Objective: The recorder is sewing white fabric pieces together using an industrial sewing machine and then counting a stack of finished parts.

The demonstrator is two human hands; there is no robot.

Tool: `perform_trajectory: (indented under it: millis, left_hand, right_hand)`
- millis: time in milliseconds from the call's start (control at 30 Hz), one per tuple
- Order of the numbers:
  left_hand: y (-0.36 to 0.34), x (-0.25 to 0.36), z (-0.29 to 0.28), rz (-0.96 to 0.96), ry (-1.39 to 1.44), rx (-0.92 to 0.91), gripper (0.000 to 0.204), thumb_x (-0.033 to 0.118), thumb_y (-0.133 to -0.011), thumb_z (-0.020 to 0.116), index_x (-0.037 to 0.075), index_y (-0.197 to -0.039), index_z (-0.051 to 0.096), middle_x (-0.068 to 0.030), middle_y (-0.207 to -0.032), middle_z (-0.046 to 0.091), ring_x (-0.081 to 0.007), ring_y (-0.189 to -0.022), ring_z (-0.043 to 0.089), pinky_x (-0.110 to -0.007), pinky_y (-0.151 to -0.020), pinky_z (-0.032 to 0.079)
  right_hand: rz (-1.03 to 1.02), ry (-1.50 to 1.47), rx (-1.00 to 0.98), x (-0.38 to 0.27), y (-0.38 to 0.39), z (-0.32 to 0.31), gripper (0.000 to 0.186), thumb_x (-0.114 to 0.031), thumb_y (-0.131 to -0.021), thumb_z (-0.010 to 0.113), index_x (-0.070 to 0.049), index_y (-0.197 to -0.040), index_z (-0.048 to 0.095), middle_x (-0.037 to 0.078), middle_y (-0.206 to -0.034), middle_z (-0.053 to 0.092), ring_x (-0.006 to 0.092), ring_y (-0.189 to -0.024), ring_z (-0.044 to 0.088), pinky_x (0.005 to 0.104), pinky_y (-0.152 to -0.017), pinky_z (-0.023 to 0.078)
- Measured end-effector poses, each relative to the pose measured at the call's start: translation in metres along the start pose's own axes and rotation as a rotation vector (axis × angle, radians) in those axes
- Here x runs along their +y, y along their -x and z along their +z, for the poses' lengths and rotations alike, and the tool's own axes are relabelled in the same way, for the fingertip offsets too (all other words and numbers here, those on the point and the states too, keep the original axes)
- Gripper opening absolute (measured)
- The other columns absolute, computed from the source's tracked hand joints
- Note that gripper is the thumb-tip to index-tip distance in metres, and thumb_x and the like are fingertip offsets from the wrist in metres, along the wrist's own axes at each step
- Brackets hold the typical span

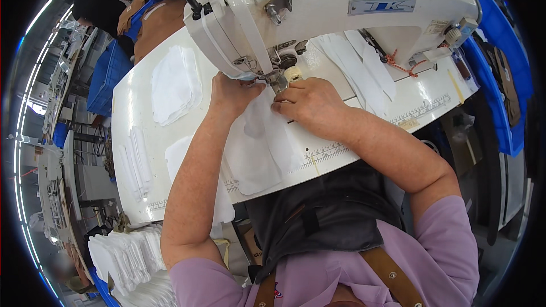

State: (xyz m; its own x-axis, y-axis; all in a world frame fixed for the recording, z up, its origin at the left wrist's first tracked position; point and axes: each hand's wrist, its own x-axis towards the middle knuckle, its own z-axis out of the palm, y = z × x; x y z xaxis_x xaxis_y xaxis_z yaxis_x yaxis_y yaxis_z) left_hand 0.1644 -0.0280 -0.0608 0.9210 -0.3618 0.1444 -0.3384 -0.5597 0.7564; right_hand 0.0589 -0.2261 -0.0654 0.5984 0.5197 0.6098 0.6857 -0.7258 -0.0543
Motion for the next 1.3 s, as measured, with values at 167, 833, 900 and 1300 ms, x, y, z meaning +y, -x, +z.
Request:
perform_trajectory:
  millis: [167, 833, 900, 1300]
  left_hand:
    - [-0.004, 0.008, 0.001, 0.106, -0.046, 0.024, 0.040, 0.018, -0.067, 0.083, 0.005, -0.103, 0.072, -0.0101, -0.096, 0.074, -0.0213, -0.088, 0.071, -0.033, -0.080, 0.056]
    - [0.113, 0.074, -0.014, 0.213, -0.010, -0.237, 0.027, 0.014, -0.068, 0.083, 0.004, -0.089, 0.069, -0.0118, -0.100, 0.068, -0.0310, -0.091, 0.065, -0.042, -0.079, 0.051]
    - [0.137, 0.085, -0.008, 0.344, -0.187, -0.152, 0.026, 0.010, -0.071, 0.081, 0.003, -0.093, 0.069, -0.0128, -0.111, 0.068, -0.0308, -0.100, 0.067, -0.039, -0.088, 0.052]
    - [0.151, 0.069, -0.005, 0.361, -0.236, -0.069, 0.017, 0.003, -0.074, 0.078, 0.008, -0.090, 0.074, -0.0045, -0.098, 0.073, -0.0232, -0.094, 0.068, -0.032, -0.082, 0.055]
  right_hand:
    - [0.036, -0.002, -0.018, 0.001, -0.001, -0.002, 0.020, -0.013, -0.073, 0.063, -0.012, -0.090, 0.073, -0.002, -0.092, 0.069, 0.0173, -0.087, 0.065, 0.0316, -0.069, 0.053]
    - [0.103, -0.099, -0.038, -0.011, 0.011, -0.015, 0.028, -0.013, -0.072, 0.073, -0.007, -0.099, 0.071, 0.004, -0.101, 0.069, 0.0211, -0.094, 0.062, 0.0333, -0.077, 0.052]
    - [0.103, -0.151, -0.084, -0.018, 0.015, -0.030, 0.031, -0.016, -0.072, 0.076, -0.007, -0.100, 0.069, 0.005, -0.104, 0.067, 0.0227, -0.096, 0.061, 0.0353, -0.079, 0.049]
    - [0.103, -0.336, -0.087, -0.067, 0.065, -0.058, 0.035, -0.025, -0.074, 0.077, -0.009, -0.103, 0.066, 0.003, -0.090, 0.056, 0.0210, -0.086, 0.056, 0.0352, -0.078, 0.043]
